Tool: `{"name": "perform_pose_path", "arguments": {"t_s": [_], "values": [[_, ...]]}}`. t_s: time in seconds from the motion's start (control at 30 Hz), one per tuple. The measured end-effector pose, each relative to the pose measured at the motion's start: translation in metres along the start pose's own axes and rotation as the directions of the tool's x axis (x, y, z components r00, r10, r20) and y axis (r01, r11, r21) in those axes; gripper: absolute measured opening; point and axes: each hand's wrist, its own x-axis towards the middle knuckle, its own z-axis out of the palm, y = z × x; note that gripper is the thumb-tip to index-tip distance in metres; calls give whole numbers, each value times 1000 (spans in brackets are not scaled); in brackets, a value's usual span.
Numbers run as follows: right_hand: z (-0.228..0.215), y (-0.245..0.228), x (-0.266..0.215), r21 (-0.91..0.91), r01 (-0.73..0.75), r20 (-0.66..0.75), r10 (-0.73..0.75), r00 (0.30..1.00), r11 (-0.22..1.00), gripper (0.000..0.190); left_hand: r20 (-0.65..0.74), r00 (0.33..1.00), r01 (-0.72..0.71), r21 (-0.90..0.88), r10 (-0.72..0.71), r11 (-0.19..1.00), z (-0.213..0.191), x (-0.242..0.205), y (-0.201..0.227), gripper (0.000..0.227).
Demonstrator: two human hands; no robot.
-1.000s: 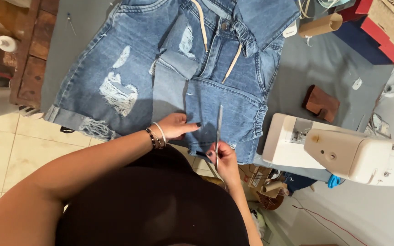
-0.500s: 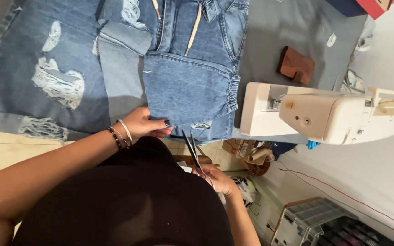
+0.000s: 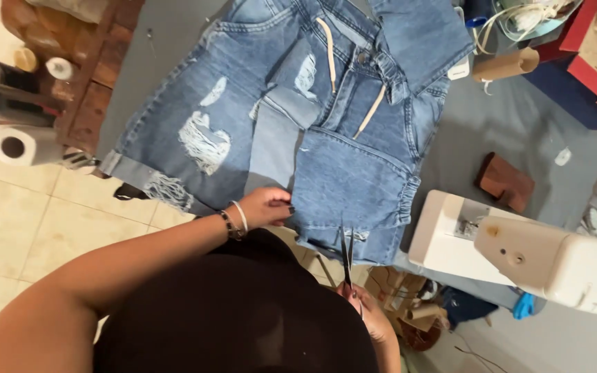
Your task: Modifying denim shorts by cutting and fraying the fabric with scissors
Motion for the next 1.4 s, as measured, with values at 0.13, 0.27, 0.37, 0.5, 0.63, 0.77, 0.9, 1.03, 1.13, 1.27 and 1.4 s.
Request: {"name": "perform_pose_path", "arguments": {"t_s": [0.13, 0.27, 0.37, 0.5, 0.63, 0.77, 0.9, 1.03, 1.13, 1.27, 1.4], "values": [[-24, 14, -13, 37, 57, 94, -60, 994, 998, 58, 102, 991, -83, -55, 88, 995, -8, 8, -16, 32], [-34, -16, -14, -83, 110, 127, -99, 987, 990, 62, 57, 998, -38, -23, 40, 999, 2, -2, 6, 27], [-34, -26, -8, -68, 134, 147, -123, 982, 989, 62, 73, 996, -47, 24, 45, 999, 7, -3, 12, 22], [-35, -13, -1, -175, 64, 106, -45, 993, 983, 62, 105, 993, -53, 8, 52, 999, 6, 0, 9, 23], [-34, 13, 7, -279, 61, 155, -18, 988, 958, 74, 93, 995, 27, -8, -27, 1000, 12, -2, 13, 24], [-25, 18, 12, 45, 4, 225, -14, 974, 999, 53, 130, 990, 63, -131, -46, 989, 21, -2, 13, 33], [-18, 8, 26, 129, 11, 163, -32, 986, 992, 61, 93, 996, 32, -164, -17, 986, 21, -9, 21, 38], [-19, 10, 28, 206, -8, 123, -18, 992, 978, 76, 91, 996, 33, -160, -18, 987, 16, -5, 10, 40], [-17, 19, 41, 216, 26, 82, -45, 996, 976, 73, 66, 998, 7, -84, -1, 996, 9, 1, -1, 42], [-14, 34, 56, 100, 114, 48, -119, 992, 988, 62, 69, 996, -54, -32, 56, 998, 3, 8, -12, 46], [-4, 4, 53, 104, 142, -3, -142, 990, 984, 48, 172, 976, -133, -17, 134, 991, 0, 18, -15, 44]]}}
